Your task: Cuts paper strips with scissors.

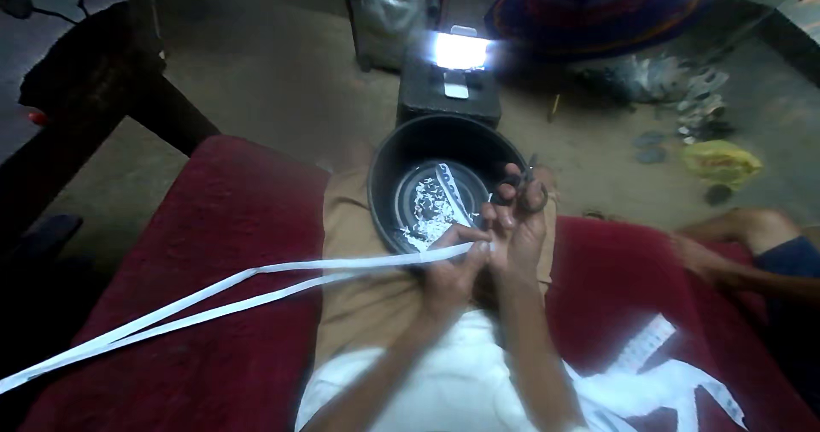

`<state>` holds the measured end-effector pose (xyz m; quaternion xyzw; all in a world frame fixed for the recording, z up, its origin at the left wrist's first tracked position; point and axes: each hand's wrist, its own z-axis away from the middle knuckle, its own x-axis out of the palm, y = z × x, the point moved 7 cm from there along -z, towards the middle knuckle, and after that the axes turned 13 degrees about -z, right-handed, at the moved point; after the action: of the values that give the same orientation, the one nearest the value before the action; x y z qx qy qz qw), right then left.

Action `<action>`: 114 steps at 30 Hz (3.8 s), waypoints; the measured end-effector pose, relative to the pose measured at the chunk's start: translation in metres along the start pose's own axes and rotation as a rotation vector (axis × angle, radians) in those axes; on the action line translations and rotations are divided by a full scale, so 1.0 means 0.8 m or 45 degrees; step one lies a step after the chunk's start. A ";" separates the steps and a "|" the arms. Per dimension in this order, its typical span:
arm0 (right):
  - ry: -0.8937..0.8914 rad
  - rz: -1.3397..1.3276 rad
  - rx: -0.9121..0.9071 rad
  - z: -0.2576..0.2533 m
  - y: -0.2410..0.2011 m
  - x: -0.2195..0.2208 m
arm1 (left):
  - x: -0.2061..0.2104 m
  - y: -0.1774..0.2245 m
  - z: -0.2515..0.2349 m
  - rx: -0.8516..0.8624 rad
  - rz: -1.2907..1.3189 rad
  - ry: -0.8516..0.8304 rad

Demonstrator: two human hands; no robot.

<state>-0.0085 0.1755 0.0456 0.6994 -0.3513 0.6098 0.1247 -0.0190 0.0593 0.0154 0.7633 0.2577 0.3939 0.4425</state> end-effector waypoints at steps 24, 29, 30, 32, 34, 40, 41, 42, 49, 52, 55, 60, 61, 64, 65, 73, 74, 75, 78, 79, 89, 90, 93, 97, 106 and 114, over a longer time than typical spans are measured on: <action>0.309 1.543 -0.714 0.014 -0.157 -0.115 | -0.026 -0.010 -0.012 -0.223 -0.475 0.063; 0.165 1.707 -0.600 -0.008 -0.136 -0.139 | -0.027 -0.028 -0.009 -0.305 -0.562 0.042; 0.191 1.708 -0.548 -0.010 -0.139 -0.144 | -0.027 -0.030 -0.008 -0.323 -0.586 0.039; 0.251 1.627 -0.432 -0.016 -0.147 -0.151 | -0.026 -0.032 -0.008 -0.332 -0.645 0.039; 0.282 1.539 -0.359 -0.018 -0.152 -0.156 | -0.024 -0.032 -0.009 -0.326 -0.685 0.032; 0.352 1.606 -0.375 -0.005 -0.150 -0.161 | -0.025 -0.040 -0.004 -0.303 -0.748 0.015; 0.377 1.655 -0.366 -0.003 -0.150 -0.163 | -0.025 -0.040 -0.004 -0.306 -0.753 0.015; 0.395 1.700 -0.359 -0.002 -0.150 -0.165 | -0.025 -0.041 -0.003 -0.310 -0.765 0.016; 0.320 1.912 -0.496 -0.011 -0.148 -0.134 | -0.026 -0.040 -0.005 -0.287 -0.784 0.015; 0.299 2.008 -0.521 -0.008 -0.148 -0.128 | -0.027 -0.040 -0.005 -0.263 -0.797 -0.001; 0.339 2.079 -0.552 -0.002 -0.151 -0.145 | -0.028 -0.041 -0.006 -0.305 -0.814 0.007; 0.380 2.156 -0.537 0.000 -0.146 -0.148 | -0.026 -0.043 -0.010 -0.351 -0.831 0.010; 0.372 2.154 -0.541 0.000 -0.145 -0.146 | -0.027 -0.045 -0.010 -0.352 -0.828 0.013; 0.363 2.134 -0.561 0.000 -0.145 -0.144 | -0.027 -0.045 -0.010 -0.360 -0.817 0.020; 0.367 2.139 -0.560 -0.001 -0.145 -0.143 | -0.027 -0.044 -0.010 -0.361 -0.813 0.022; 0.287 2.032 -0.552 0.005 -0.152 -0.135 | -0.031 -0.033 -0.019 -0.446 -0.495 0.055; 0.250 2.015 -0.516 0.009 -0.151 -0.126 | -0.034 -0.030 -0.023 -0.443 -0.419 0.067; 0.212 2.033 -0.447 0.017 -0.147 -0.112 | -0.036 -0.027 -0.029 -0.434 -0.350 0.080; -0.012 2.108 -0.190 0.052 -0.115 -0.051 | -0.037 -0.012 -0.040 -0.402 -0.249 0.098; -0.118 2.078 -0.086 0.062 -0.097 -0.033 | -0.036 -0.006 -0.043 -0.387 -0.226 0.101; -0.517 1.804 0.334 0.103 -0.006 -0.023 | -0.041 0.023 -0.040 -0.255 -0.185 0.149; -0.524 1.798 0.347 0.104 -0.003 -0.024 | -0.040 0.027 -0.036 -0.253 -0.203 0.130; -0.544 1.772 0.382 0.107 0.005 -0.028 | -0.041 0.036 -0.024 -0.258 -0.292 0.069; -0.543 1.771 0.380 0.108 0.010 -0.027 | -0.045 0.034 -0.020 -0.238 -0.342 0.078; -0.541 1.821 0.349 0.102 0.015 -0.027 | -0.049 0.032 -0.015 -0.199 -0.462 0.084; -0.536 1.806 0.345 0.102 0.014 -0.029 | -0.048 0.030 -0.012 -0.224 -0.492 0.073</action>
<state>0.0465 0.1259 0.0029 0.4163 -0.6558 0.4353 -0.4550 -0.0470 0.0242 0.0251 0.6465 0.3763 0.3445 0.5672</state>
